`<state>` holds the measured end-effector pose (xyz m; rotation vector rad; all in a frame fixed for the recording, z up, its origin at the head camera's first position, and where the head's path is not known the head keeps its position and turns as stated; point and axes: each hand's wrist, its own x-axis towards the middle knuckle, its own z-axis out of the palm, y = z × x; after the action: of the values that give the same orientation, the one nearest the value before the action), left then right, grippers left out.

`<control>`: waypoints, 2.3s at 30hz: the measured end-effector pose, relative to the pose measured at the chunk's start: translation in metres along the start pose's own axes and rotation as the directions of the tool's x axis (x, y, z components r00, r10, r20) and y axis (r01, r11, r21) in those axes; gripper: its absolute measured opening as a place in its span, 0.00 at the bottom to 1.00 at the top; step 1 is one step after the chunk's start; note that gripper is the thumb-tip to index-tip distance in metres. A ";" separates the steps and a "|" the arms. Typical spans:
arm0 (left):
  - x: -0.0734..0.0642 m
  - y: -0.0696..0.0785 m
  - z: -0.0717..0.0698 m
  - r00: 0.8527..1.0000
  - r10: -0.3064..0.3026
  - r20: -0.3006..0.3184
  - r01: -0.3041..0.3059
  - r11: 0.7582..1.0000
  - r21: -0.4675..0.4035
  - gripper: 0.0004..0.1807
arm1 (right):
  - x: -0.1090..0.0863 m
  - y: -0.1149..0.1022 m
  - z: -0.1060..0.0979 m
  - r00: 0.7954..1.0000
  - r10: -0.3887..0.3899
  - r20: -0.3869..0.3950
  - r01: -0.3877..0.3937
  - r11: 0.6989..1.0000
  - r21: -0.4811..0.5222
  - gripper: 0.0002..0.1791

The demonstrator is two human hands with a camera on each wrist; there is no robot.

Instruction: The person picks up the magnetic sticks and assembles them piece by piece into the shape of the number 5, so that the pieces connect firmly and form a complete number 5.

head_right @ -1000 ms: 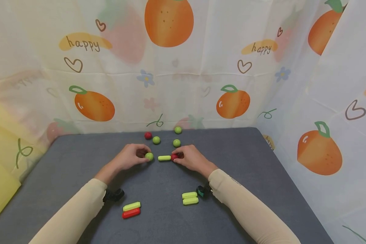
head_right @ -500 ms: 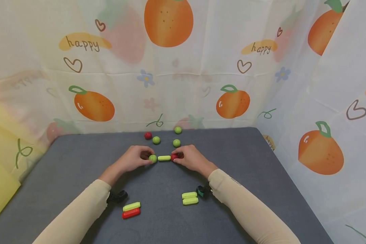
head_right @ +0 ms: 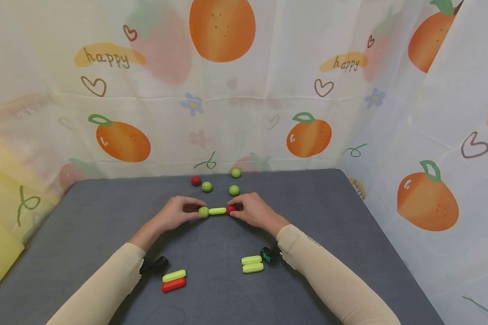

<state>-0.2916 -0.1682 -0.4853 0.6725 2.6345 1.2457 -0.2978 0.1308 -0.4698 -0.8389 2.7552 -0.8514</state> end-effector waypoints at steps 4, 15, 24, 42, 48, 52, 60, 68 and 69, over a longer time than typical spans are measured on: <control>-0.003 -0.011 -0.001 1.000 0.015 -0.006 -0.015 0.998 -0.064 0.18 | 0.001 -0.001 0.001 1.000 0.007 0.000 -0.007 1.000 0.017 0.20; -0.006 -0.022 0.000 0.999 0.049 -0.004 -0.049 0.987 -0.151 0.18 | 0.002 -0.002 0.002 1.000 0.005 0.005 -0.006 0.999 0.045 0.20; -0.006 -0.021 0.001 0.998 0.048 -0.026 -0.051 0.990 -0.133 0.17 | 0.005 -0.003 0.000 1.000 0.013 0.022 -0.013 1.000 0.020 0.19; -0.008 -0.023 -0.001 0.998 0.059 -0.015 -0.060 0.983 -0.176 0.17 | -0.045 -0.014 -0.052 0.999 -0.045 -0.010 0.045 0.999 0.023 0.17; -0.007 -0.021 -0.001 0.998 0.055 -0.020 -0.057 0.984 -0.171 0.17 | -0.084 -0.020 -0.053 0.991 -0.113 0.075 0.111 0.993 0.028 0.13; -0.007 -0.022 0.000 0.998 0.053 -0.016 -0.055 0.984 -0.171 0.17 | -0.103 -0.019 -0.039 0.980 -0.118 0.160 0.107 0.991 0.078 0.10; -0.010 -0.024 0.004 0.998 0.056 -0.006 -0.056 0.984 -0.169 0.17 | -0.117 -0.016 -0.018 0.962 -0.094 0.256 0.049 0.983 0.176 0.08; -0.008 -0.025 0.005 0.998 0.060 -0.004 -0.060 0.981 -0.186 0.17 | -0.121 -0.019 -0.020 0.957 -0.117 0.267 0.084 0.988 0.130 0.08; -0.008 -0.025 0.004 0.998 0.059 -0.004 -0.059 0.980 -0.188 0.17 | -0.121 -0.018 -0.019 0.960 -0.112 0.256 0.082 0.989 0.124 0.08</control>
<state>-0.2912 -0.1830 -0.5078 0.7232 2.4708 1.4861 -0.1935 0.1939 -0.4474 -0.9944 2.4323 -0.8350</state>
